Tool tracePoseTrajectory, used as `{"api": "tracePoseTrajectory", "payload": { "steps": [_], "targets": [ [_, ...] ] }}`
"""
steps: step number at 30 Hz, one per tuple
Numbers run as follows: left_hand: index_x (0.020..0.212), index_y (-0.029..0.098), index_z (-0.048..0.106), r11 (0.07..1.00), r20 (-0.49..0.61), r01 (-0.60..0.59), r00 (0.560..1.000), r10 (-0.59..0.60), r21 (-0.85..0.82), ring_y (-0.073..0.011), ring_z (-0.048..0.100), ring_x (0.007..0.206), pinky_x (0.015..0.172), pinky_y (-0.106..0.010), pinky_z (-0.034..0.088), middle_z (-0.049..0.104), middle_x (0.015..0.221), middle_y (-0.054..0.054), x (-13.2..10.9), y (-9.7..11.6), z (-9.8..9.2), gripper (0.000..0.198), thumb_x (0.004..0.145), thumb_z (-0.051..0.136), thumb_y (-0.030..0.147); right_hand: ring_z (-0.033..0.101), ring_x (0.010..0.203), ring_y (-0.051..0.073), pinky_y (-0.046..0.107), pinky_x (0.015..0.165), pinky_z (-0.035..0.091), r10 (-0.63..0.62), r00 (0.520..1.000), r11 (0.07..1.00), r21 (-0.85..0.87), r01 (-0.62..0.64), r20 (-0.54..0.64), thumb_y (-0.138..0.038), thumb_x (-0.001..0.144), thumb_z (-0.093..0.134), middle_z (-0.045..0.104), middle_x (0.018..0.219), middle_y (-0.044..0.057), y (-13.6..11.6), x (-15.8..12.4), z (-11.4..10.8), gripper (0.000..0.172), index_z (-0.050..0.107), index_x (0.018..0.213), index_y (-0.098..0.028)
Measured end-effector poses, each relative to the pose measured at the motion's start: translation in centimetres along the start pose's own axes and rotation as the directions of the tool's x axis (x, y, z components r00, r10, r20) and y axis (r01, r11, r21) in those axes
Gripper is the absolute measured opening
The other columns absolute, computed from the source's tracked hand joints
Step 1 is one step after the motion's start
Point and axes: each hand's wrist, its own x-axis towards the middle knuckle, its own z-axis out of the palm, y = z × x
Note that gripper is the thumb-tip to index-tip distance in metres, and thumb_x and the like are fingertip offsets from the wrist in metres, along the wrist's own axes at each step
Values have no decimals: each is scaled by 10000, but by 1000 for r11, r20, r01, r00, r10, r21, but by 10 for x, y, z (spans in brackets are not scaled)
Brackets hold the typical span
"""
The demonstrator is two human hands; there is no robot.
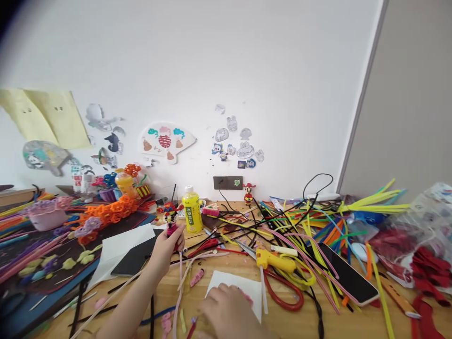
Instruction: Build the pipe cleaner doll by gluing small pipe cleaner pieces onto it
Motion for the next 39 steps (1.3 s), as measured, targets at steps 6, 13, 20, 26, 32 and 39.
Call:
{"api": "tracePoseTrajectory", "payload": {
  "steps": [6, 13, 20, 26, 32, 39],
  "targets": [
    [565, 199, 377, 1000, -47, -11, 999, 10, -20, -59, 361, 325, 355, -188, 280, 372, 402, 102, 4, -2, -9, 397, 629, 634, 494, 558, 794, 198, 287, 611, 404, -149, 984, 953, -281, 116, -97, -166, 802, 536, 630, 878, 61, -16, 60, 9, 164, 596, 952, -186],
    [590, 186, 426, 1000, -42, -4, 999, 4, 19, -65, 374, 346, 378, -193, 286, 428, 427, 82, 3, -1, -9, 392, 620, 637, 515, 581, 720, 230, 344, 619, 398, -253, 966, 852, -461, 246, 46, -91, 779, 548, 667, 748, 109, -16, 113, 24, 88, 633, 789, -107],
    [649, 158, 572, 993, 8, -34, 999, 34, 113, -103, 435, 448, 450, -208, 313, 517, 485, 41, -12, 4, 9, 356, 617, 646, 505, 552, 767, 176, 301, 692, 402, -53, 880, 999, -19, 50, -471, -147, 868, 403, 623, 795, 57, 15, 95, -16, 163, 558, 822, -163],
    [512, 166, 541, 982, 124, -72, 991, 50, 177, -114, 431, 492, 483, -214, 330, 512, 489, 38, -31, 1, 34, 299, 548, 715, 406, 546, 712, 156, 258, 618, 434, 392, 784, 675, 730, 111, -482, -301, 845, 421, 573, 789, 23, 18, 80, -35, 137, 504, 838, -193],
    [525, 169, 514, 976, 271, 14, 960, -74, 217, -81, 359, 378, 409, -210, 272, 462, 428, 50, -41, -1, 39, 319, 637, 649, 436, 450, 523, 102, 216, 491, 352, 381, 883, 320, 935, 153, -275, -461, 757, 563, 500, 586, -36, 19, 62, -41, 286, 527, 798, -180],
    [527, 162, 475, 953, 512, 303, 822, -250, -22, -69, 408, 377, 417, -205, 279, 478, 429, 40, -61, 1, 54, 360, 649, 670, 438, 380, 421, 54, 217, 507, 379, 340, 935, -46, 991, 126, -104, -449, 737, 624, 522, 546, -55, 38, 19, -38, 290, 506, 775, -187]
  ]
}}
